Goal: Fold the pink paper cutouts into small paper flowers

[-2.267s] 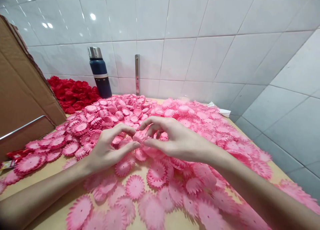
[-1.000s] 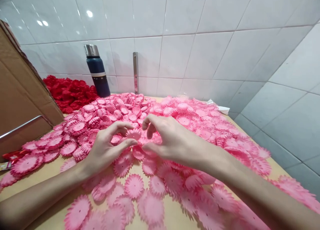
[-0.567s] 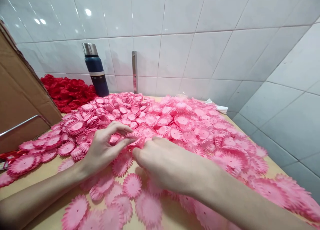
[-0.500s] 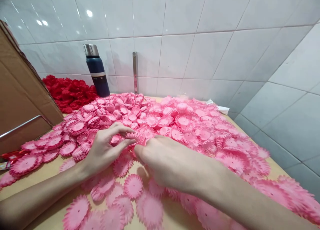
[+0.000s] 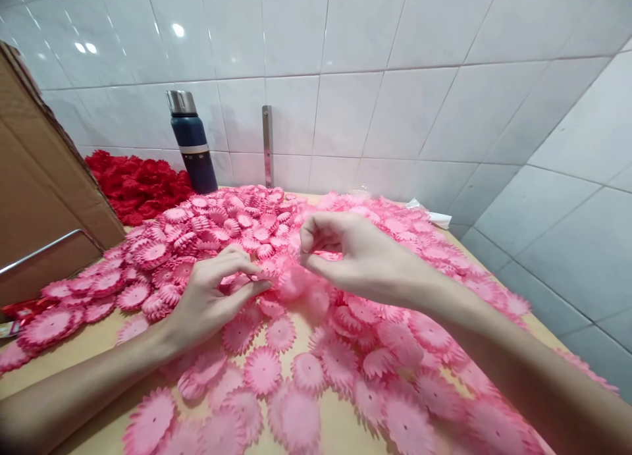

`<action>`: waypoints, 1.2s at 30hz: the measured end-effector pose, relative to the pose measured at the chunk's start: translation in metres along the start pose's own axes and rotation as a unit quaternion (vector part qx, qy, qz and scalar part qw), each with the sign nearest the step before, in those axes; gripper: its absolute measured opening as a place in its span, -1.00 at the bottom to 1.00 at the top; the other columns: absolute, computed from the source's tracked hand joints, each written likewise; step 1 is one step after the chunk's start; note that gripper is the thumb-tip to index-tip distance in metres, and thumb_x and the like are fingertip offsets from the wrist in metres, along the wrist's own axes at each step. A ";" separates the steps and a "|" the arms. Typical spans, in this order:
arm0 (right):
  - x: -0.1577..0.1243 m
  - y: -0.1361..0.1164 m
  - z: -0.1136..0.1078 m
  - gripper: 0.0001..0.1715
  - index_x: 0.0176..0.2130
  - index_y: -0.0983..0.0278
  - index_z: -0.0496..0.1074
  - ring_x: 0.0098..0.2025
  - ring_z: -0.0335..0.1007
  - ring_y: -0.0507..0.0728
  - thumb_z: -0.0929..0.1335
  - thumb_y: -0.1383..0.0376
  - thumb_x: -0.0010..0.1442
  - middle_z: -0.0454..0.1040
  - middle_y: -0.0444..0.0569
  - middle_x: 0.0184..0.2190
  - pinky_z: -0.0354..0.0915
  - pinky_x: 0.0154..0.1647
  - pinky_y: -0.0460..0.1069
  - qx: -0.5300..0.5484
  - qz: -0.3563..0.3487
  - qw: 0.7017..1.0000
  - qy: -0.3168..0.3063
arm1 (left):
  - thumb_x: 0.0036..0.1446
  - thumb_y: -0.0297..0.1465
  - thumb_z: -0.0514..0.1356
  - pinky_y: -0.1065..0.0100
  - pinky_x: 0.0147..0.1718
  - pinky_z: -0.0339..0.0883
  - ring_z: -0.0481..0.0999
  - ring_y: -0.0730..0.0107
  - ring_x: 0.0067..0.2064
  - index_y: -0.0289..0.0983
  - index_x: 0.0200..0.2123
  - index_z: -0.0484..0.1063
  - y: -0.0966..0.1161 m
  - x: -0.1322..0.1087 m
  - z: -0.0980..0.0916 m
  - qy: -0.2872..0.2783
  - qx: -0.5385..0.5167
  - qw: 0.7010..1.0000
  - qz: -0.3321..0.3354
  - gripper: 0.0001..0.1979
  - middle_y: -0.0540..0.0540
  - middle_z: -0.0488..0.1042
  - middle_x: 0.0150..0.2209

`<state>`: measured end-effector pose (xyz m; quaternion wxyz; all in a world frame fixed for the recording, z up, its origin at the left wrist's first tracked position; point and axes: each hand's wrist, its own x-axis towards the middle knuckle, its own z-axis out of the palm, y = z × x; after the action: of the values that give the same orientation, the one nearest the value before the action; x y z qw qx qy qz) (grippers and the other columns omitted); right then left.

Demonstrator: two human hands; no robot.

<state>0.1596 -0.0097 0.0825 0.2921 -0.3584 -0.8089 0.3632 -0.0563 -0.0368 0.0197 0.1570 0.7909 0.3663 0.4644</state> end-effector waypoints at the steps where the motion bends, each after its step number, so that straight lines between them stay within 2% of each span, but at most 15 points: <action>1: 0.001 0.001 0.000 -0.84 -0.40 0.24 0.28 -0.33 0.43 0.04 0.36 0.44 0.07 0.41 -0.15 -0.42 0.37 -0.29 -0.05 0.035 0.012 0.999 0.009 | 0.12 -0.48 0.26 0.34 -0.33 0.29 0.42 0.39 -0.34 -0.30 -0.40 0.49 0.000 0.000 0.000 -0.001 0.003 1.000 -0.005 -0.95 -0.04 0.48 -0.44; 3: 0.002 0.002 0.001 -0.80 -0.38 0.24 0.26 -0.31 0.47 0.06 0.39 0.44 0.04 0.39 -0.15 -0.41 0.41 -0.28 -0.04 0.081 0.025 0.996 0.024 | 0.14 -0.47 0.24 0.37 -0.37 0.30 0.43 0.42 -0.36 -0.29 -0.29 0.47 0.001 -0.001 0.002 0.005 0.002 1.000 -0.029 -0.95 -0.04 0.48 -0.39; 7: 0.002 0.001 0.003 -0.76 -0.37 0.24 0.27 -0.34 0.47 0.07 0.41 0.45 0.01 0.38 -0.16 -0.41 0.45 -0.26 -0.01 0.073 0.014 0.996 0.046 | 0.19 -0.44 0.18 0.47 -0.54 0.28 0.45 0.45 -0.39 -0.22 -0.04 0.32 0.001 -0.002 0.003 0.025 -0.030 0.996 -0.082 -0.74 0.01 0.41 -0.39; 9: 0.002 0.002 0.004 -0.78 -0.35 0.24 0.28 -0.36 0.46 0.06 0.40 0.44 0.02 0.38 -0.15 -0.40 0.45 -0.29 -0.01 0.048 0.001 0.997 0.059 | 0.19 -0.42 0.19 0.48 -0.55 0.31 0.50 0.40 -0.33 -0.22 -0.03 0.30 0.001 -0.003 0.003 0.025 -0.048 0.994 -0.092 -0.73 0.01 0.40 -0.39; 12: 0.002 0.005 0.004 -0.83 -0.36 0.24 0.29 -0.35 0.46 0.08 0.38 0.44 0.05 0.38 -0.13 -0.40 0.41 -0.35 -0.03 -0.028 -0.027 0.993 0.110 | 0.17 -0.44 0.22 0.40 -0.35 0.44 0.55 0.36 -0.23 -0.24 -0.06 0.33 0.001 -0.002 0.002 0.022 -0.072 0.994 -0.081 -0.74 -0.05 0.47 -0.29; 14: 0.002 0.006 0.004 -0.86 -0.38 0.25 0.31 -0.35 0.45 0.08 0.38 0.43 0.06 0.38 -0.12 -0.41 0.39 -0.35 -0.02 -0.074 -0.053 0.986 0.141 | 0.17 -0.46 0.21 0.34 -0.23 0.46 0.56 0.37 -0.22 -0.26 -0.10 0.36 0.001 -0.002 0.002 0.021 -0.085 0.994 -0.067 -0.78 -0.07 0.49 -0.24; 19: 0.001 0.006 0.006 -0.96 -0.36 0.26 0.38 -0.34 0.41 0.09 0.36 0.40 0.09 0.45 -0.08 -0.39 0.38 -0.27 0.03 -0.139 -0.103 0.973 0.152 | 0.14 -0.50 0.23 0.36 -0.22 0.45 0.51 0.45 -0.25 -0.23 -0.20 0.30 0.001 -0.001 0.003 0.043 -0.118 0.990 -0.062 -0.82 0.00 0.39 -0.29; 21: 0.000 0.004 0.006 -0.94 -0.31 0.26 0.44 -0.24 0.43 0.13 0.36 0.36 0.11 0.50 -0.05 -0.31 0.34 -0.19 0.06 -0.192 -0.105 0.966 0.134 | 0.15 -0.49 0.22 0.37 -0.25 0.45 0.50 0.47 -0.27 -0.21 -0.22 0.24 0.000 -0.002 0.004 0.036 -0.164 0.983 -0.073 -0.81 0.03 0.33 -0.31; 24: -0.002 0.000 0.007 -0.76 -0.15 0.20 0.48 -0.09 0.43 0.15 0.39 0.23 0.14 0.53 -0.06 -0.15 0.31 -0.06 0.06 -0.184 -0.091 0.978 0.032 | 0.15 -0.48 0.22 0.37 -0.29 0.45 0.48 0.47 -0.30 -0.19 -0.24 0.20 -0.002 -0.003 0.005 0.018 -0.231 0.969 -0.088 -0.79 0.05 0.31 -0.34; 27: -0.002 -0.004 0.009 -0.79 -0.20 0.21 0.50 -0.20 0.47 0.10 0.35 0.17 0.20 0.56 -0.09 -0.25 0.34 -0.17 0.00 -0.135 -0.072 0.987 -0.051 | 0.14 -0.47 0.24 0.37 -0.32 0.43 0.46 0.46 -0.32 -0.20 -0.30 0.19 -0.002 -0.002 0.005 0.012 -0.250 0.964 -0.091 -0.77 0.05 0.34 -0.38; 30: -0.002 -0.008 0.013 -0.79 -0.32 0.22 0.49 -0.34 0.44 0.06 0.30 0.20 0.25 0.55 -0.11 -0.38 0.32 -0.30 -0.04 -0.105 -0.058 0.991 -0.061 | 0.16 -0.42 0.22 0.32 -0.25 0.42 0.47 0.41 -0.26 -0.22 -0.32 0.28 0.000 0.000 0.003 0.006 -0.195 0.977 -0.080 -0.88 -0.02 0.42 -0.32; 33: -0.003 -0.009 0.017 -0.85 -0.33 0.22 0.49 -0.34 0.44 0.06 0.32 0.27 0.22 0.55 -0.11 -0.38 0.32 -0.29 -0.04 -0.116 -0.066 0.991 -0.032 | 0.19 -0.39 0.20 0.26 -0.12 0.37 0.46 0.33 -0.14 -0.24 -0.34 0.41 0.004 0.003 0.000 -0.008 -0.108 0.992 -0.058 -0.94 -0.08 0.46 -0.24; 36: -0.003 -0.008 0.020 -0.88 -0.31 0.24 0.49 -0.31 0.45 0.06 0.33 0.30 0.21 0.55 -0.11 -0.35 0.32 -0.28 -0.05 -0.123 -0.086 0.988 -0.029 | 0.21 -0.40 0.18 0.25 -0.09 0.35 0.47 0.32 -0.12 -0.25 -0.33 0.45 0.006 0.005 -0.001 -0.029 -0.089 0.995 -0.044 -0.92 -0.11 0.47 -0.18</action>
<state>0.1441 -0.0235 0.0768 0.2524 -0.3097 -0.8835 0.2447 -0.0534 -0.0379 0.0271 0.2577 0.7702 0.3537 0.4641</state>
